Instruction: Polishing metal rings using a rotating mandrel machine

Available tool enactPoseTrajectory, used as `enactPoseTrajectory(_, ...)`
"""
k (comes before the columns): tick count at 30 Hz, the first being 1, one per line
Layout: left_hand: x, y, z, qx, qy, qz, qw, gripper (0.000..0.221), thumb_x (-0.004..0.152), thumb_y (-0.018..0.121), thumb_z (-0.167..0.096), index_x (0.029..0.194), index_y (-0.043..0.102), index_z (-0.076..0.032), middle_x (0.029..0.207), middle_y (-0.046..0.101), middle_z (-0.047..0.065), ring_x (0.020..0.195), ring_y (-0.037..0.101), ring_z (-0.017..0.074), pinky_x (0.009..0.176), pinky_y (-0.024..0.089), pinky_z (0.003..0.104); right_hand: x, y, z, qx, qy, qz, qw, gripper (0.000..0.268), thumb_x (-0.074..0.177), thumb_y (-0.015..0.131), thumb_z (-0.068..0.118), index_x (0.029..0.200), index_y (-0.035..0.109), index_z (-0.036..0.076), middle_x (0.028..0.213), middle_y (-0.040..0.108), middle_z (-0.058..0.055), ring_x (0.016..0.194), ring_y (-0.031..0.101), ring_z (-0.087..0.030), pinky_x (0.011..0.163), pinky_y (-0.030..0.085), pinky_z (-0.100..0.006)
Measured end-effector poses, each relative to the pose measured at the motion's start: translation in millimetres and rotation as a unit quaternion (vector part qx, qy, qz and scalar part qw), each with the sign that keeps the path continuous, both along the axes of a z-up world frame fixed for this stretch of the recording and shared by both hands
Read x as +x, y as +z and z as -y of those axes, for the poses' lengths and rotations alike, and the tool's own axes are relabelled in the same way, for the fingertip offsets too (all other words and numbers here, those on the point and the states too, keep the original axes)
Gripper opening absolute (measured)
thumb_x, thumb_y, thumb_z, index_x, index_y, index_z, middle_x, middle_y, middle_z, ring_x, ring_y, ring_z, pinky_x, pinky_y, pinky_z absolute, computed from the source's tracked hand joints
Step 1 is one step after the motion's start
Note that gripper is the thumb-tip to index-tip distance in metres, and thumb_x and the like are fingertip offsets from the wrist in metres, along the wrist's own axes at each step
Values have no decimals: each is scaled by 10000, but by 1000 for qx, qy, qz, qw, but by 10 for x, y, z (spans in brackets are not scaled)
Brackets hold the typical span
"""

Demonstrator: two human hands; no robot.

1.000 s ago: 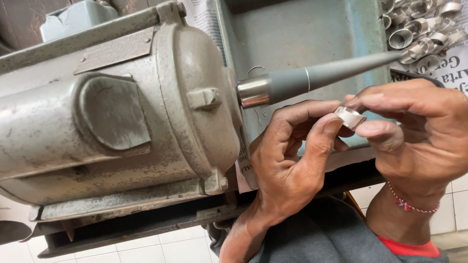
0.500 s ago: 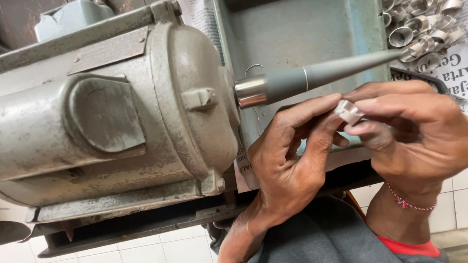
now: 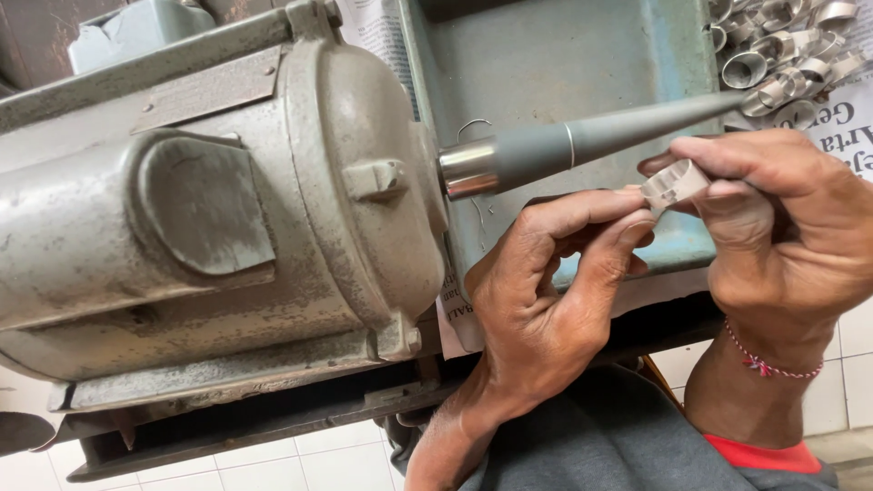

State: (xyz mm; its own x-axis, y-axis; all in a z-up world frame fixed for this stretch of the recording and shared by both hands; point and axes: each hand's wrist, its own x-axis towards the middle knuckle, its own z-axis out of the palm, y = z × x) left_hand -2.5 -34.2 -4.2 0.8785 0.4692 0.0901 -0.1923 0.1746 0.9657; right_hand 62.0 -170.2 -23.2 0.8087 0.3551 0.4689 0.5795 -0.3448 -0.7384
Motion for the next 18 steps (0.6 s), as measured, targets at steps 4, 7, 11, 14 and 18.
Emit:
enactPoseTrajectory(4,4,0,-16,18,5,-11,1000,131,1020,680,-90,1146,654,-63,1058,738,113,855,730,153,757,710,272,-1,8,-31,-13,-10,-14,1000,230,1183,507,-67,1227,627,-259,1134,671,-391,1020,758,-452,904,556,-421)
enactPoseTrajectory(7,-2,2,-34,26,0,-20,999,133,1023,672,-102,1150,656,-66,1074,745,104,889,739,152,783,712,272,-4,9,-37,-16,5,0,1000,232,1167,492,-84,1214,630,-264,1108,682,-404,1007,758,-457,907,556,-427)
enactPoseTrajectory(11,-4,-33,-29,53,5,-10,999,133,1023,697,-87,1151,670,-69,1081,754,83,925,725,131,884,639,258,-39,11,-39,-12,-13,-21,1000,200,1159,498,-131,1216,639,-261,1110,680,-398,1012,764,-454,882,552,-406)
enactPoseTrajectory(14,9,-13,-19,58,6,-16,998,128,1018,699,-95,1142,672,-76,1079,756,77,932,729,130,889,640,257,-42,-13,20,-5,-17,-32,999,201,1153,500,-111,1225,635,-241,1108,679,-390,1013,761,-443,911,548,-404)
enactPoseTrajectory(18,8,5,-5,52,1,-26,998,133,1017,695,-98,1145,673,-73,1086,760,80,894,726,125,870,640,251,-56,3,62,-17,-12,-16,1000,221,1126,481,-123,1230,631,-249,1100,691,-392,1022,746,-444,963,562,-441)
